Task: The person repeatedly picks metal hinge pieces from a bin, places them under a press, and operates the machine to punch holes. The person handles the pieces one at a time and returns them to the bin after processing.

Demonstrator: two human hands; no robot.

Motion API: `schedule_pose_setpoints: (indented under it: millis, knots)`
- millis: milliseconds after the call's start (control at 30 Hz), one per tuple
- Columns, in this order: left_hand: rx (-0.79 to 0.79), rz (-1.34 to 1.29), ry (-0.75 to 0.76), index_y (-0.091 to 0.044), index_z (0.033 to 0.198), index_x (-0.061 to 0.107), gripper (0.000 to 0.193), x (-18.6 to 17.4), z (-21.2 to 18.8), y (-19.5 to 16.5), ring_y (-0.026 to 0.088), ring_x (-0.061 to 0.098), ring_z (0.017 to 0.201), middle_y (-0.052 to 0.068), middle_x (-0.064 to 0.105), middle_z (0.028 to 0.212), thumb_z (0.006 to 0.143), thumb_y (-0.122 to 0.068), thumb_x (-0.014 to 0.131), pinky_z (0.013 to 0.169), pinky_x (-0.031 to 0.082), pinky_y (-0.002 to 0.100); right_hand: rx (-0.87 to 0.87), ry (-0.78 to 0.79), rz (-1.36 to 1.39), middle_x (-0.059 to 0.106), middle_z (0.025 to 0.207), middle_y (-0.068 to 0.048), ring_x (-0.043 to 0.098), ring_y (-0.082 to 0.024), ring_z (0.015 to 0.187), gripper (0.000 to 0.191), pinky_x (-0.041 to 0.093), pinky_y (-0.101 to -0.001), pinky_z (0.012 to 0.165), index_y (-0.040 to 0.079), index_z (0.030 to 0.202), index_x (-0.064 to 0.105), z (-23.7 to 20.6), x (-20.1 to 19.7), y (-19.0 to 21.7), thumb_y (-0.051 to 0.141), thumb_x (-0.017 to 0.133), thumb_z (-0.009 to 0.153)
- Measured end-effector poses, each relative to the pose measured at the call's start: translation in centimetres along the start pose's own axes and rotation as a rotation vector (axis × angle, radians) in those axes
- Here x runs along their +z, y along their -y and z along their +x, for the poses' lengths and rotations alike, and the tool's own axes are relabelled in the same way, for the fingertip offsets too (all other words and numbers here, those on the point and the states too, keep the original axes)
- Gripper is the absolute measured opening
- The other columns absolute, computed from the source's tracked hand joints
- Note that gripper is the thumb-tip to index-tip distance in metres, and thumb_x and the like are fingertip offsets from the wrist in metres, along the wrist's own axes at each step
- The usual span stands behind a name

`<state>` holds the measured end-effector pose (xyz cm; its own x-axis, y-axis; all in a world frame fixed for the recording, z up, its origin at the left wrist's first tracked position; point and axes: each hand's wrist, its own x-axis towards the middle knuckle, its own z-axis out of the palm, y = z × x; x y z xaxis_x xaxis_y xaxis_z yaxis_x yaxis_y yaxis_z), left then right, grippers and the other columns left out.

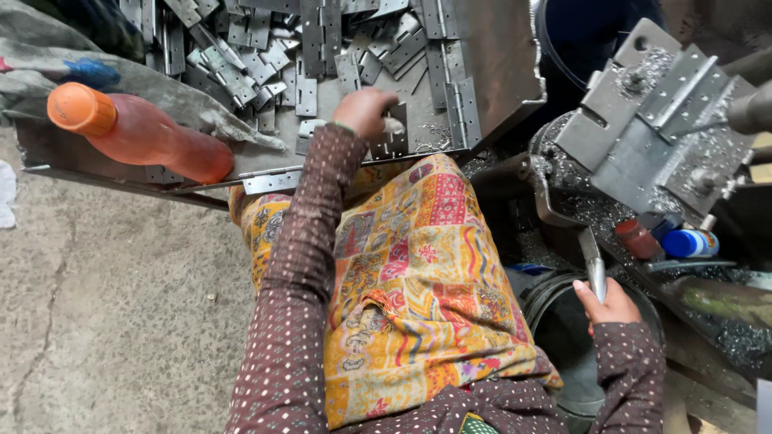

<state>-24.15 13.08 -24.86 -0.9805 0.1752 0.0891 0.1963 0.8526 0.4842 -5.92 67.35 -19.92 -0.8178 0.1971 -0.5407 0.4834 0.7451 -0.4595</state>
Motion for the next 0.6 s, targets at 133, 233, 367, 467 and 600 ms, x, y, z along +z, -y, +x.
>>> schedule_pose_setpoints:
  millis: [133, 233, 367, 467, 600]
  knots:
    - [0.074, 0.052, -0.211, -0.016, 0.107, 0.075, 0.025, -0.6, -4.1, -4.9, 0.035, 0.07, 0.089, 0.01, 0.072, 0.099, 0.085, -0.006, 0.069, 0.074, 0.056, 0.046, -0.008, -0.033, 0.024, 0.058, 0.064, -0.011, 0.056, -0.022, 0.047, 0.046, 0.046, -0.0398, 0.047, 0.004, 0.109, 0.063, -0.1, 0.5, -1.0, 0.046, 0.068, 0.092]
    - [0.049, 0.024, -0.329, -0.013, 0.102, 0.072, 0.02, -2.7, -6.0, -10.5, 0.036, 0.069, 0.085, 0.01, 0.071, 0.099, 0.084, -0.006, 0.066, 0.07, 0.054, 0.047, -0.153, -0.105, -0.052, 0.064, 0.072, -0.013, 0.064, -0.029, 0.063, 0.049, 0.05, -0.0436, 0.062, 0.004, 0.107, 0.065, -0.2, 0.8, -1.7, 0.05, 0.067, 0.091]
    - [0.213, 0.027, -0.491, -0.014, 0.111, 0.072, 0.028, -6.0, -7.5, -18.8, 0.032, 0.069, 0.086, 0.007, 0.071, 0.107, 0.088, -0.002, 0.062, 0.073, 0.056, 0.043, -0.085, -0.117, -0.184, 0.069, 0.087, -0.02, 0.068, -0.04, 0.085, 0.053, 0.052, -0.0487, 0.078, 0.006, 0.107, 0.063, -0.1, 0.9, -2.2, 0.056, 0.063, 0.09]
    - [0.419, 0.037, -0.547, -0.009, 0.118, 0.071, 0.028, -6.0, -7.5, -24.7, 0.028, 0.068, 0.092, 0.009, 0.07, 0.116, 0.091, -0.008, 0.065, 0.074, 0.055, 0.04, -0.052, -0.061, -0.253, 0.071, 0.087, -0.022, 0.071, -0.039, 0.084, 0.054, 0.053, -0.0487, 0.078, 0.005, 0.104, 0.062, 0.2, 0.9, -2.3, 0.058, 0.061, 0.092]
    - [0.718, 0.127, -0.57, -0.008, 0.12, 0.068, 0.024, -1.4, -5.7, -31.3, 0.026, 0.066, 0.116, 0.01, 0.065, 0.126, 0.099, -0.018, 0.063, 0.108, 0.052, 0.047, -0.025, -0.052, -0.201, 0.072, 0.09, -0.023, 0.071, -0.042, 0.087, 0.055, 0.053, -0.0501, 0.081, 0.006, 0.106, 0.062, 0.7, 0.9, -2.7, 0.058, 0.061, 0.091]
